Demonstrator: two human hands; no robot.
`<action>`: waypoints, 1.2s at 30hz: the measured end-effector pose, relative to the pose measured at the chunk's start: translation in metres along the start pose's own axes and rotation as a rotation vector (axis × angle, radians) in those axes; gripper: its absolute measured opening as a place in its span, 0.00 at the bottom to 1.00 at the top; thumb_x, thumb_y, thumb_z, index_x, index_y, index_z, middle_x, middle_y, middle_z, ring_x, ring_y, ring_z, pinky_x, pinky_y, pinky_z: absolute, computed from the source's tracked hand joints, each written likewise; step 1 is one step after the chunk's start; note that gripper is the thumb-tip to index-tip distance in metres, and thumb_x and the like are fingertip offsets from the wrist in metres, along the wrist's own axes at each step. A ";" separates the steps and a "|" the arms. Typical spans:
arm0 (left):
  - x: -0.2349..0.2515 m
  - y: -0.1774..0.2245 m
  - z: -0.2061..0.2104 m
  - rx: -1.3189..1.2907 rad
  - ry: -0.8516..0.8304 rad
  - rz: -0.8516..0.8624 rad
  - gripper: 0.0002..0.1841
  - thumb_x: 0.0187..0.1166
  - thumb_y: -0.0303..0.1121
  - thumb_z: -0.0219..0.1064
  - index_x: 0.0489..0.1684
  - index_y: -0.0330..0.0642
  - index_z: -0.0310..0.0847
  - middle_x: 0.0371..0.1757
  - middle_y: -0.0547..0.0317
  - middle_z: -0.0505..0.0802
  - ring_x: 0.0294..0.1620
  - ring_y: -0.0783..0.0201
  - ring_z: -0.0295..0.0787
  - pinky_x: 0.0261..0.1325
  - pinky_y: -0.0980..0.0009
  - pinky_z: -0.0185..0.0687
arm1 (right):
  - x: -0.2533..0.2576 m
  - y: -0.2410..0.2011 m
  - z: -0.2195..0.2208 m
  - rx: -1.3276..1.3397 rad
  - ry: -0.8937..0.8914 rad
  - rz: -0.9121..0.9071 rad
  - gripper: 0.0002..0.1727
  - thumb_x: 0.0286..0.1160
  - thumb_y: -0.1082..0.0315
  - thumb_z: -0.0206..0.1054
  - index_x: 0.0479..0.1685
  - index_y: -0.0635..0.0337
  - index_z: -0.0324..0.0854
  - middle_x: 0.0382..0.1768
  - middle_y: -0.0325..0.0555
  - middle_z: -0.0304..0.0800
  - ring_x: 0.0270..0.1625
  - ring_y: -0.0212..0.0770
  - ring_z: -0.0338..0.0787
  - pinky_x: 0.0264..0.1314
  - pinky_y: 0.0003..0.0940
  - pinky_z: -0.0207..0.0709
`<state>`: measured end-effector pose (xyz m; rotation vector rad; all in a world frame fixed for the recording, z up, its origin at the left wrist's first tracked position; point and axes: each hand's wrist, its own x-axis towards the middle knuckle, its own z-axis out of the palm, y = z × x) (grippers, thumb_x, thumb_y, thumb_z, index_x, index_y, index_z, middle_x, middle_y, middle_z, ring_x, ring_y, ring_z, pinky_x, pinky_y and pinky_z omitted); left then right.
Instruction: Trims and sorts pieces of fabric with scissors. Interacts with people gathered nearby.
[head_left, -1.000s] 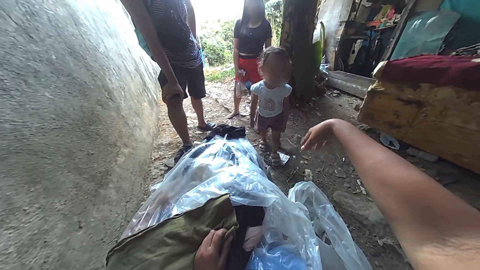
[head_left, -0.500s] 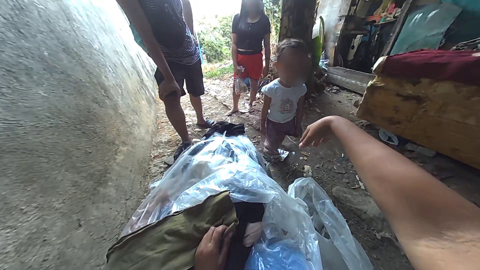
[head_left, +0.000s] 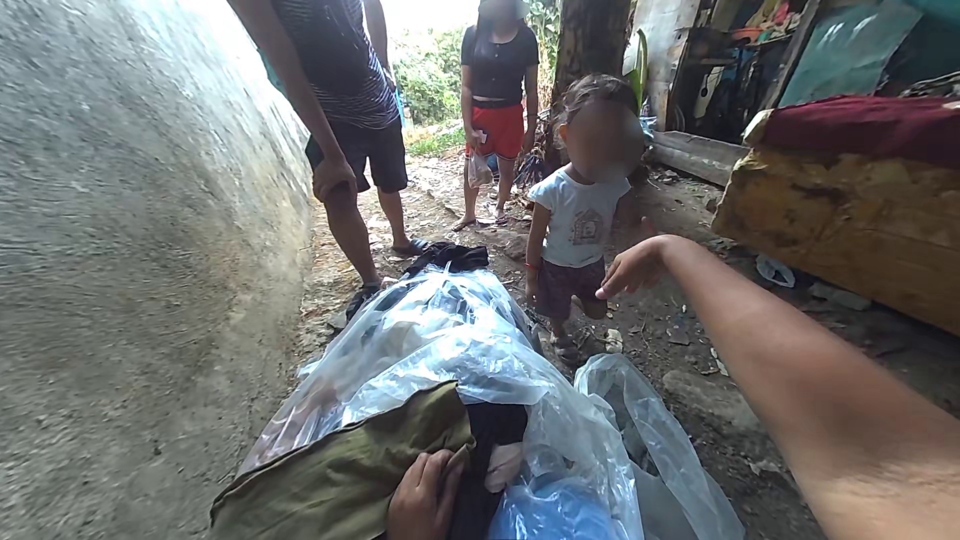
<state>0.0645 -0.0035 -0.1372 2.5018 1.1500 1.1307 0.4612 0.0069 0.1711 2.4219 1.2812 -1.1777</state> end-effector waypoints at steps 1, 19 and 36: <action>0.000 0.001 -0.001 -0.010 -0.013 -0.010 0.18 0.78 0.43 0.65 0.39 0.34 0.91 0.34 0.43 0.93 0.37 0.44 0.93 0.44 0.50 0.89 | -0.003 -0.001 0.000 -0.021 -0.002 -0.001 0.32 0.87 0.50 0.63 0.78 0.68 0.74 0.75 0.66 0.78 0.79 0.60 0.76 0.82 0.56 0.62; 0.002 0.001 -0.003 -0.003 -0.031 -0.015 0.17 0.77 0.42 0.67 0.39 0.33 0.91 0.34 0.41 0.93 0.37 0.43 0.94 0.44 0.49 0.89 | -0.015 0.008 -0.048 0.118 0.154 -0.044 0.20 0.82 0.52 0.68 0.32 0.61 0.81 0.14 0.35 0.69 0.11 0.26 0.65 0.13 0.20 0.60; 0.001 0.000 -0.007 -0.020 -0.097 -0.033 0.18 0.78 0.41 0.65 0.39 0.31 0.89 0.35 0.38 0.93 0.38 0.41 0.93 0.45 0.49 0.88 | -0.052 0.011 -0.109 0.307 0.320 -0.171 0.20 0.86 0.51 0.62 0.35 0.57 0.87 0.28 0.36 0.90 0.27 0.25 0.85 0.30 0.19 0.75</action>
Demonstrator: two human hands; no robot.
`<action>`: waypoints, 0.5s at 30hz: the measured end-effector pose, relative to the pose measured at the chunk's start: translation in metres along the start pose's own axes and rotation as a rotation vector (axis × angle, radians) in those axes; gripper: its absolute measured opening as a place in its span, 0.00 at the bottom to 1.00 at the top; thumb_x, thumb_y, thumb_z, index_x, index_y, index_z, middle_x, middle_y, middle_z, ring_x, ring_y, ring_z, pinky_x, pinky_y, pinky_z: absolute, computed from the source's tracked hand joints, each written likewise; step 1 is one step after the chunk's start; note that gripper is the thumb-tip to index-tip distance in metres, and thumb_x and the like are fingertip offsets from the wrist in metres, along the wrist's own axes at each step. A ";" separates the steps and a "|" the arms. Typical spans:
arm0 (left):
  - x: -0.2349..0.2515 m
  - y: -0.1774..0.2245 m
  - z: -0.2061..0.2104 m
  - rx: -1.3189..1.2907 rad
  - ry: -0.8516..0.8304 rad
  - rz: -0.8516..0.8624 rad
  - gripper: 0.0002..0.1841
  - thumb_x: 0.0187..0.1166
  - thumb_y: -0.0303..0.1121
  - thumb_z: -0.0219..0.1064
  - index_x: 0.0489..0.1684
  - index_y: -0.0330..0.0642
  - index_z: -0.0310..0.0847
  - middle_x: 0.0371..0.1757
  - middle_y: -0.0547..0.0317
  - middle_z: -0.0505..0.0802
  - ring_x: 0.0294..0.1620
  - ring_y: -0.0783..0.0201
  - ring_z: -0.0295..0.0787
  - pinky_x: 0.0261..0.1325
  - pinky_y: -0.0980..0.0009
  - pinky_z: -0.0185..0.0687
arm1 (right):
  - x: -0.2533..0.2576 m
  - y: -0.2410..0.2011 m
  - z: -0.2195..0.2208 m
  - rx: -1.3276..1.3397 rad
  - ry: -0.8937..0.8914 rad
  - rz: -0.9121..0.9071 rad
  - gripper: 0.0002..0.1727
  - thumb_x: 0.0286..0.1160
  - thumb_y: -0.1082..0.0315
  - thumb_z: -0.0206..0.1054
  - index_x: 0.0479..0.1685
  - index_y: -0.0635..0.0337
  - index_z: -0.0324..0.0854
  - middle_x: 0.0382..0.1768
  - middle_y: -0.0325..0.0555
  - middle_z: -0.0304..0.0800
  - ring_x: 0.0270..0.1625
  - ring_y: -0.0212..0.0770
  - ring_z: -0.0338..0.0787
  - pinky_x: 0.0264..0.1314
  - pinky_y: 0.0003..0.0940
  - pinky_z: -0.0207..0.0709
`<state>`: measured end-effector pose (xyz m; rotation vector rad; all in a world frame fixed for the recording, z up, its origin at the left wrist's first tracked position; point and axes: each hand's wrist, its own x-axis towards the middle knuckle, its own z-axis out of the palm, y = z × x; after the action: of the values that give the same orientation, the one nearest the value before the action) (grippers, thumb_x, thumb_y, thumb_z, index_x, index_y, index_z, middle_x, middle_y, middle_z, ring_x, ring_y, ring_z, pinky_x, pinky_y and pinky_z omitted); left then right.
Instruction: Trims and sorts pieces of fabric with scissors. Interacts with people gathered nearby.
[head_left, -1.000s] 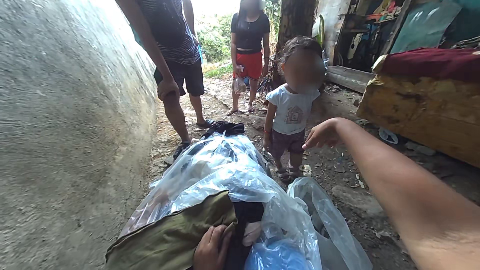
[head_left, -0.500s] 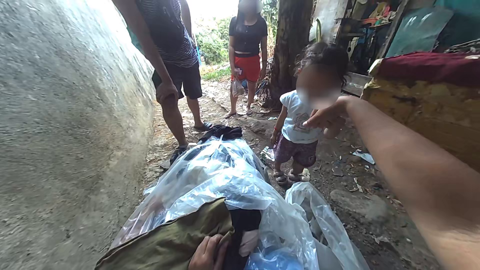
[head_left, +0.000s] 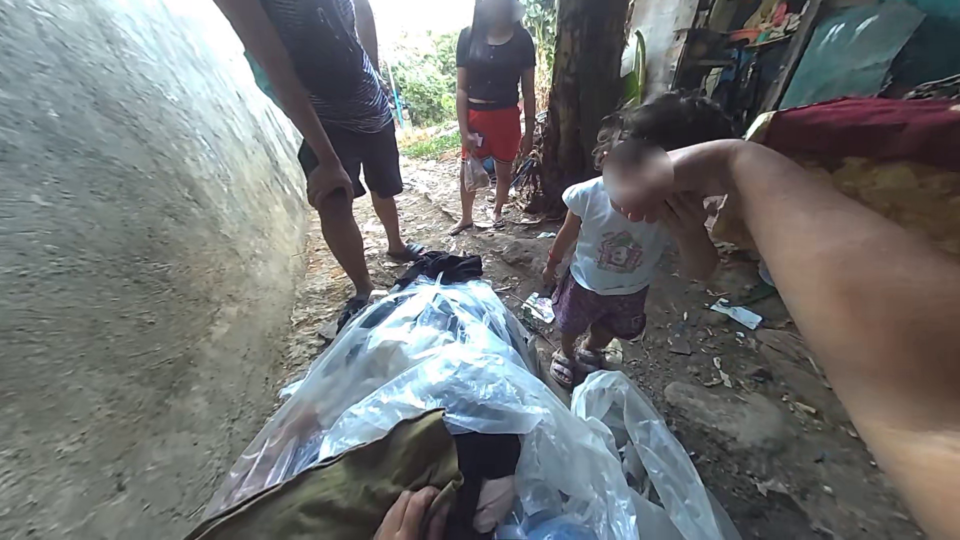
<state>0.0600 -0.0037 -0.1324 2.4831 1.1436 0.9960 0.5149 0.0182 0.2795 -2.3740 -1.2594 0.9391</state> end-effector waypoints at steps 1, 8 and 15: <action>0.000 0.000 0.000 0.005 0.003 0.002 0.18 0.79 0.41 0.65 0.39 0.32 0.90 0.34 0.39 0.93 0.37 0.42 0.93 0.45 0.50 0.88 | 0.002 0.000 0.000 -0.007 0.013 -0.017 0.20 0.86 0.51 0.62 0.37 0.57 0.87 0.29 0.37 0.90 0.28 0.25 0.86 0.33 0.20 0.76; 0.001 -0.001 0.001 0.018 0.005 0.002 0.18 0.79 0.42 0.65 0.39 0.32 0.90 0.35 0.40 0.93 0.38 0.42 0.94 0.44 0.49 0.89 | 0.013 0.027 0.032 -0.136 -0.078 -0.025 0.22 0.87 0.51 0.61 0.42 0.64 0.87 0.27 0.43 0.87 0.21 0.29 0.78 0.28 0.26 0.73; 0.002 0.000 0.003 0.018 0.026 -0.005 0.18 0.79 0.42 0.65 0.41 0.33 0.90 0.37 0.40 0.94 0.40 0.42 0.94 0.46 0.50 0.89 | 0.021 0.103 0.161 -0.400 -0.385 -0.104 0.27 0.86 0.53 0.64 0.65 0.73 0.83 0.62 0.73 0.85 0.69 0.67 0.82 0.76 0.67 0.65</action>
<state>0.0632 -0.0020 -0.1341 2.4864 1.1715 1.0244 0.4803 -0.0306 0.0968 -2.4532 -1.8485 1.2537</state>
